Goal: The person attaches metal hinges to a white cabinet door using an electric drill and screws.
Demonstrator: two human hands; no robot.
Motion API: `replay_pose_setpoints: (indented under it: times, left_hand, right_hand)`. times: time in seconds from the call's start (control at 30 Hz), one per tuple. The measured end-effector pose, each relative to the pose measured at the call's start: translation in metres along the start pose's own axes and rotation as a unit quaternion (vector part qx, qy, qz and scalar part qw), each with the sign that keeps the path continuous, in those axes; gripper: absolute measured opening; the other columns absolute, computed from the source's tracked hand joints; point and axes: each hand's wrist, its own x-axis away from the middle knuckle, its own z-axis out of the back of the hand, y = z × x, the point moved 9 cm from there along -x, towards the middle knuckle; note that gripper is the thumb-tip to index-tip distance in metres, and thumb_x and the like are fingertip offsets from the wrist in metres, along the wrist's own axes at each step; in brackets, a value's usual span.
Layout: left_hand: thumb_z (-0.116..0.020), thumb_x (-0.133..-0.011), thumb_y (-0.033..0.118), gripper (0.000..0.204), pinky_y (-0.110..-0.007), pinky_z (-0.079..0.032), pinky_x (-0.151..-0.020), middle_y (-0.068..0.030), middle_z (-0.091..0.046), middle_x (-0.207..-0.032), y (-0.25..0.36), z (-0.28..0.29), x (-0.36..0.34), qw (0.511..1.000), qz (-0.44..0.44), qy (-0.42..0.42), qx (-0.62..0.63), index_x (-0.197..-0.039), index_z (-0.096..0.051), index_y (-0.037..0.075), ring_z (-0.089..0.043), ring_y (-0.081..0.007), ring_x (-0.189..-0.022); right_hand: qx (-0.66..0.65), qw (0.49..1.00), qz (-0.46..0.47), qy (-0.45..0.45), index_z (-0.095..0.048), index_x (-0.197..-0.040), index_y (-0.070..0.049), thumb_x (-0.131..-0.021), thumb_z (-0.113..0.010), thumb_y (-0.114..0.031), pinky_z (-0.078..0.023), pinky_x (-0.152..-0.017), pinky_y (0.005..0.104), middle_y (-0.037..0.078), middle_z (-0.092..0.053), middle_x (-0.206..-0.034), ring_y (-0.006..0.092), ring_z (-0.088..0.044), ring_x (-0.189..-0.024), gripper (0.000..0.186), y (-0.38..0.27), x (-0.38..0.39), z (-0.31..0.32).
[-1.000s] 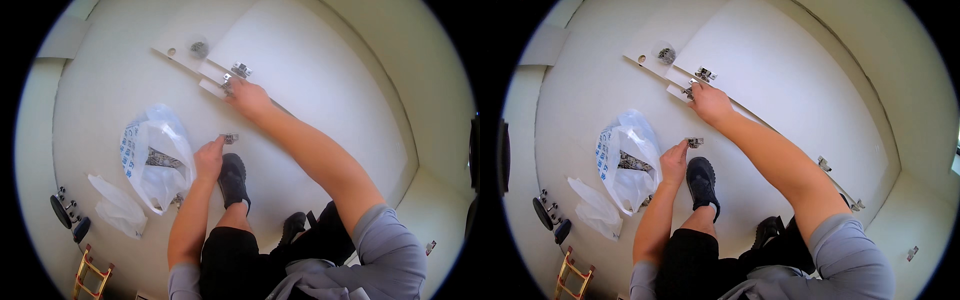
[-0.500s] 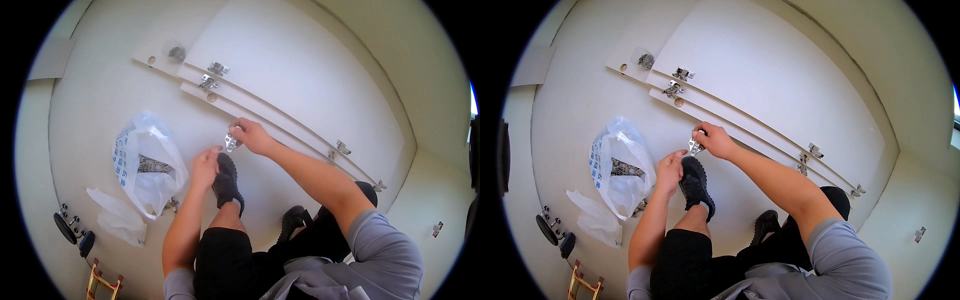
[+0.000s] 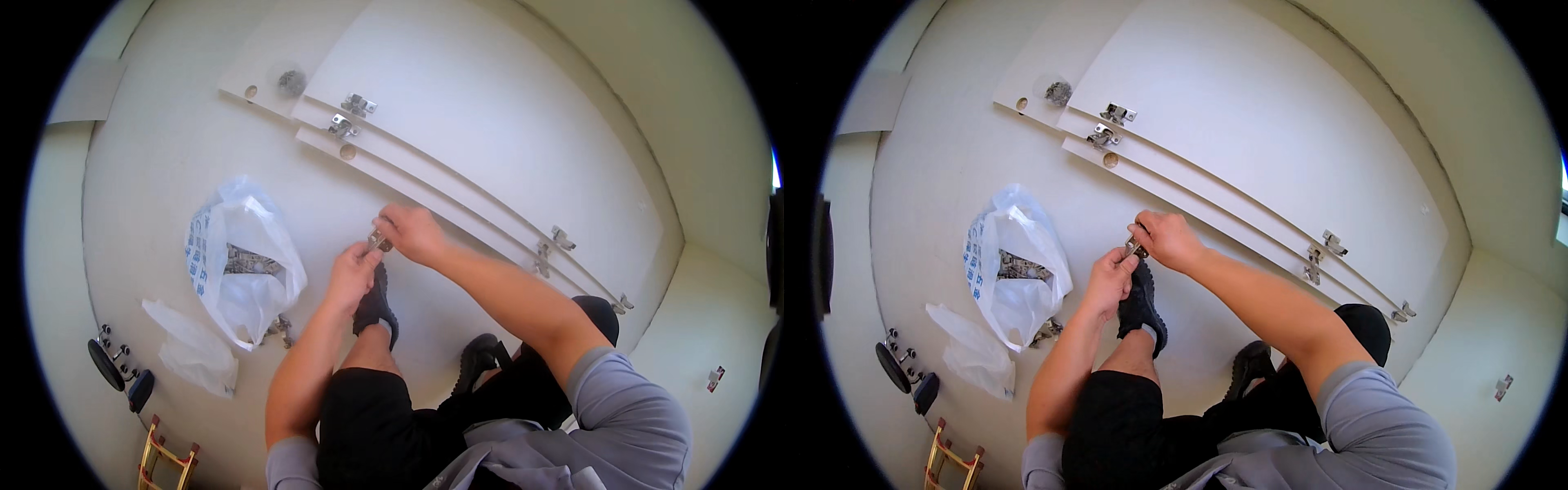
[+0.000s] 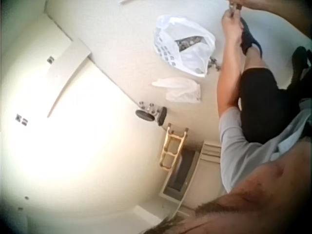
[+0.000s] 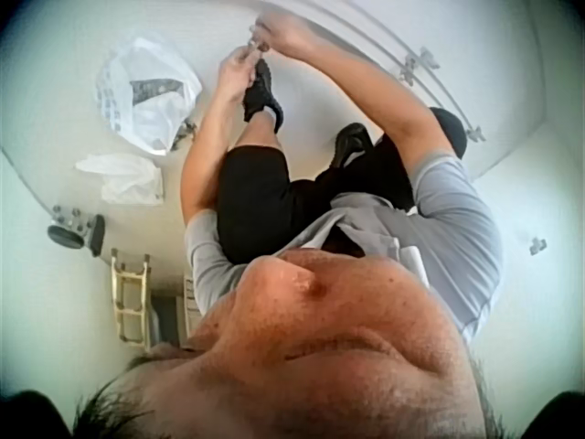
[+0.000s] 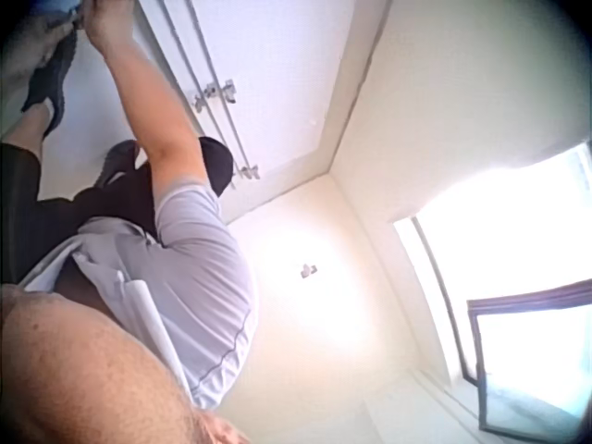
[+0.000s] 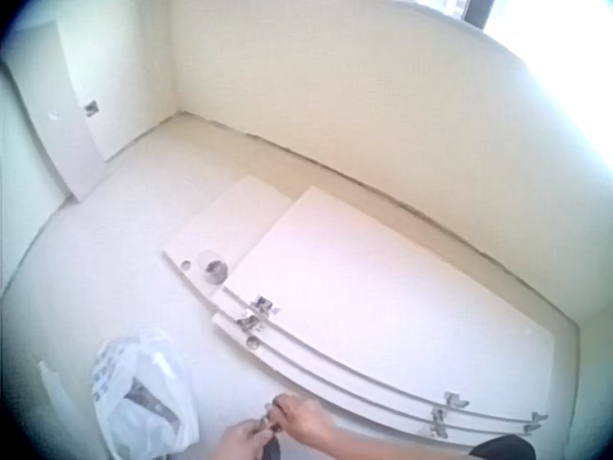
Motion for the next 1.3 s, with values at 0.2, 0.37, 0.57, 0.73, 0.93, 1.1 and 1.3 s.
replay_pose_setpoints:
  times: [0.2,0.37,0.57,0.73,0.93,1.1,1.3]
  left_hand:
    - [-0.071,-0.101,0.025,0.025,-0.023,-0.028,-0.044,0.0054,-0.048,-0.062,0.010,0.007,-0.002,0.998,-0.023,-0.050,0.039,-0.112,-0.063,0.004,-0.041,-0.0044,-0.049]
    - [-0.068,-0.103,0.028,0.026,-0.022,-0.027,-0.044,0.0052,-0.047,-0.061,0.019,0.017,-0.006,0.995,-0.024,-0.080,0.058,-0.112,-0.064,0.004,-0.039,-0.0047,-0.049]
    - [-0.064,-0.105,0.034,0.027,-0.023,-0.028,-0.044,0.0049,-0.044,-0.060,0.028,0.052,-0.060,0.992,-0.015,0.016,0.126,-0.107,-0.062,0.007,-0.035,-0.0058,-0.047]
    - [-0.062,-0.106,0.036,0.028,-0.023,-0.028,-0.042,0.0041,-0.042,-0.058,0.033,0.090,-0.108,0.982,0.001,0.089,0.164,-0.104,-0.060,0.008,-0.034,-0.0073,-0.045]
    - [-0.058,-0.108,0.032,0.031,-0.026,-0.026,-0.042,0.0021,-0.041,-0.062,0.031,0.079,-0.122,0.980,0.024,0.099,0.169,-0.113,-0.061,0.002,-0.033,-0.0085,-0.046]
    - [-0.060,-0.107,0.036,0.031,-0.024,-0.028,-0.042,0.0031,-0.042,-0.060,0.028,0.080,-0.124,0.982,0.007,0.098,0.163,-0.108,-0.062,0.005,-0.034,-0.0080,-0.046]
    - [-0.060,-0.107,0.038,0.032,-0.023,-0.028,-0.042,0.0036,-0.042,-0.059,0.031,0.078,-0.118,0.982,0.008,0.111,0.152,-0.107,-0.062,0.006,-0.034,-0.0077,-0.046]
  right_hand:
    - [-0.036,0.996,-0.021,-0.074,-0.069,-0.095,-0.003,-0.102,-0.062,-0.028,-0.055,-0.063,0.0471,0.017,-0.071,-0.078,0.0381,-0.068,-0.067,0.027,-0.010,-0.011,0.013]
    - [-0.258,0.937,-0.156,-0.176,-0.070,-0.100,-0.003,-0.107,-0.057,-0.031,-0.057,-0.063,0.0346,0.008,-0.073,-0.087,0.0199,-0.070,-0.072,0.031,0.003,-0.016,0.018]
    - [-0.200,0.949,-0.241,-0.020,-0.067,-0.122,0.000,-0.105,-0.058,-0.040,-0.059,-0.067,0.0339,0.012,-0.073,-0.104,0.0191,-0.073,-0.088,0.044,0.048,-0.026,0.054]
    - [-0.168,0.944,-0.267,-0.099,-0.066,-0.125,0.002,-0.105,-0.056,-0.042,-0.060,-0.070,0.0342,0.012,-0.073,-0.107,0.0204,-0.073,-0.090,0.048,0.075,0.015,0.050]
    - [-0.177,0.931,-0.310,-0.076,-0.066,-0.123,0.002,-0.105,-0.056,-0.041,-0.060,-0.072,0.0359,0.012,-0.073,-0.105,0.0206,-0.073,-0.090,0.048,0.107,0.041,0.060]
    - [0.096,0.973,-0.200,-0.064,-0.068,-0.123,-0.002,-0.100,-0.065,-0.034,-0.057,-0.092,0.0439,0.015,-0.071,-0.118,0.0302,-0.070,-0.106,0.039,0.092,0.026,0.078]
    - [0.454,0.891,0.017,0.021,-0.047,-0.152,-0.017,-0.091,-0.073,-0.032,-0.026,-0.120,0.0652,0.015,-0.030,-0.165,0.0415,-0.023,-0.154,0.068,0.055,-0.018,0.077]
